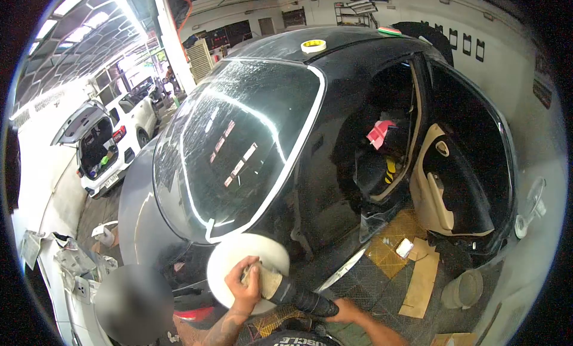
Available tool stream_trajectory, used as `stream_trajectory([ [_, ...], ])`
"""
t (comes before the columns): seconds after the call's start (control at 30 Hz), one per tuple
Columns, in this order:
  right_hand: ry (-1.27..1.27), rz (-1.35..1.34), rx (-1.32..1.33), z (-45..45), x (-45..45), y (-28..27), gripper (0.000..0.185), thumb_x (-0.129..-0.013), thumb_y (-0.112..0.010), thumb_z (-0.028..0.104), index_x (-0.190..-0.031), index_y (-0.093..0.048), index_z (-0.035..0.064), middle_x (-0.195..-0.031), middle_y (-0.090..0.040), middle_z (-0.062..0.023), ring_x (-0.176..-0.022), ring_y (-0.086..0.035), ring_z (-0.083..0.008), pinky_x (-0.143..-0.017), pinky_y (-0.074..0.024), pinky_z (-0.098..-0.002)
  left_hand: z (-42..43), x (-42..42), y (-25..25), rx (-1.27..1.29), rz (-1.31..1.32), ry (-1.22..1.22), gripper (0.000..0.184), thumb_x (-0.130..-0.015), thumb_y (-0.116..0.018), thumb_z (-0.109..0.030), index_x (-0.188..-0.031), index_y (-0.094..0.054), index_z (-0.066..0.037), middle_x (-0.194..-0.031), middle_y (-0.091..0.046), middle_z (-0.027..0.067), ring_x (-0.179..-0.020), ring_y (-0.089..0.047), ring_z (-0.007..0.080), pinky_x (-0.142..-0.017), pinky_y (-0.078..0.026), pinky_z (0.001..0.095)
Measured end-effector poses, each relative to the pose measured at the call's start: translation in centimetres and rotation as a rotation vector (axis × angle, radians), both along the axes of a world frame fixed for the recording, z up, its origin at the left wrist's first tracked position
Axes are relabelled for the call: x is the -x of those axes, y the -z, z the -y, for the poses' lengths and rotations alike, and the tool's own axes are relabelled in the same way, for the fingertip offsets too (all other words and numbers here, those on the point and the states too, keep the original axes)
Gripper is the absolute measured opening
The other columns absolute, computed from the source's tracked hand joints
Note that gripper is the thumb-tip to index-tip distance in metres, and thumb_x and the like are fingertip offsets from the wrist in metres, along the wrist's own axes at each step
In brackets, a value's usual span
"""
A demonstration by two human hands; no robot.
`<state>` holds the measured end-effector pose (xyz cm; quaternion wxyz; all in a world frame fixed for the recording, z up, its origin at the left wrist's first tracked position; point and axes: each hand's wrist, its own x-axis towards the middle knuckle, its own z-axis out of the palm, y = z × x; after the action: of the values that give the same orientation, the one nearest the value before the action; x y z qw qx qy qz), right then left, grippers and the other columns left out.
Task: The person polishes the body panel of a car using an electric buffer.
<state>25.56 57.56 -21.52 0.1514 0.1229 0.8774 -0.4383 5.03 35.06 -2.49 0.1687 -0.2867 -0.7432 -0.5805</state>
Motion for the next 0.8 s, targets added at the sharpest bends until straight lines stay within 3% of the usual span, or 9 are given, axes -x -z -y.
stream_trajectory([
  [0.2,0.118,-0.049,0.025,-1.5,0.1,-2.6,0.058,-0.064,-0.086,0.042,-0.100,-0.070,-0.0008,-0.089,-0.073,-0.0177,-0.087,-0.070,-0.0343,-0.084,-0.0535,-0.0441,-3.6,1.7,-1.6,-0.064,-0.012,0.113,0.019,-0.086,-0.062,-0.001,-0.102,-0.070,0.005,-0.096,-0.073,0.0191,-0.089,-0.072,0.0266,-0.085,-0.055,0.0347],
  [0.37,0.159,-0.012,-0.105,-5.2,0.7,-2.6,0.067,-0.064,-0.087,0.046,-0.106,-0.068,-0.0025,-0.101,-0.070,-0.0240,-0.097,-0.067,-0.0373,-0.087,-0.0523,-0.0446,-7.7,2.6,-3.9,-0.061,-0.037,0.154,0.019,-0.085,-0.062,0.001,-0.102,-0.070,0.005,-0.098,-0.073,0.0188,-0.091,-0.072,0.0268,-0.086,-0.054,0.0344],
  [0.47,0.161,-0.022,-0.096,-8.2,1.2,-3.3,0.078,-0.064,-0.085,0.054,-0.111,-0.065,-0.0052,-0.114,-0.063,-0.0270,-0.109,-0.060,-0.0401,-0.097,-0.0481,-0.0461,-11.2,3.2,-5.5,-0.069,-0.081,0.186,0.020,-0.085,-0.062,0.001,-0.103,-0.070,0.005,-0.098,-0.073,0.0183,-0.091,-0.072,0.0269,-0.086,-0.054,0.0342],
  [0.57,0.180,-0.032,-0.052,-12.4,1.8,-0.9,0.086,-0.062,-0.085,0.057,-0.115,-0.062,-0.0073,-0.115,-0.062,-0.0280,-0.111,-0.060,-0.0408,-0.097,-0.0483,-0.0455,-15.4,3.9,-7.3,-0.061,-0.100,0.192,0.019,-0.085,-0.062,-0.001,-0.102,-0.070,0.005,-0.098,-0.074,0.0184,-0.092,-0.072,0.0266,-0.087,-0.054,0.0340],
  [0.7,0.247,-0.123,-0.047,-18.4,3.8,-5.5,0.074,-0.063,-0.088,0.049,-0.101,-0.064,-0.0105,-0.102,-0.068,-0.0257,-0.100,-0.067,-0.0356,-0.089,-0.0515,-0.0436,-22.4,5.3,-10.3,-0.073,-0.153,0.129,0.018,-0.083,-0.066,0.000,-0.100,-0.071,0.003,-0.096,-0.074,0.0172,-0.089,-0.073,0.0264,-0.082,-0.056,0.0335],
  [0.8,0.351,-0.185,0.083,-21.9,5.1,-10.2,0.074,-0.065,-0.087,0.047,-0.106,-0.063,-0.0101,-0.106,-0.067,-0.0264,-0.102,-0.066,-0.0367,-0.090,-0.0512,-0.0446,-28.2,6.6,-14.1,-0.019,-0.150,0.206,0.018,-0.087,-0.065,-0.008,-0.101,-0.072,0.002,-0.097,-0.075,0.0158,-0.093,-0.073,0.0237,-0.086,-0.054,0.0331],
])
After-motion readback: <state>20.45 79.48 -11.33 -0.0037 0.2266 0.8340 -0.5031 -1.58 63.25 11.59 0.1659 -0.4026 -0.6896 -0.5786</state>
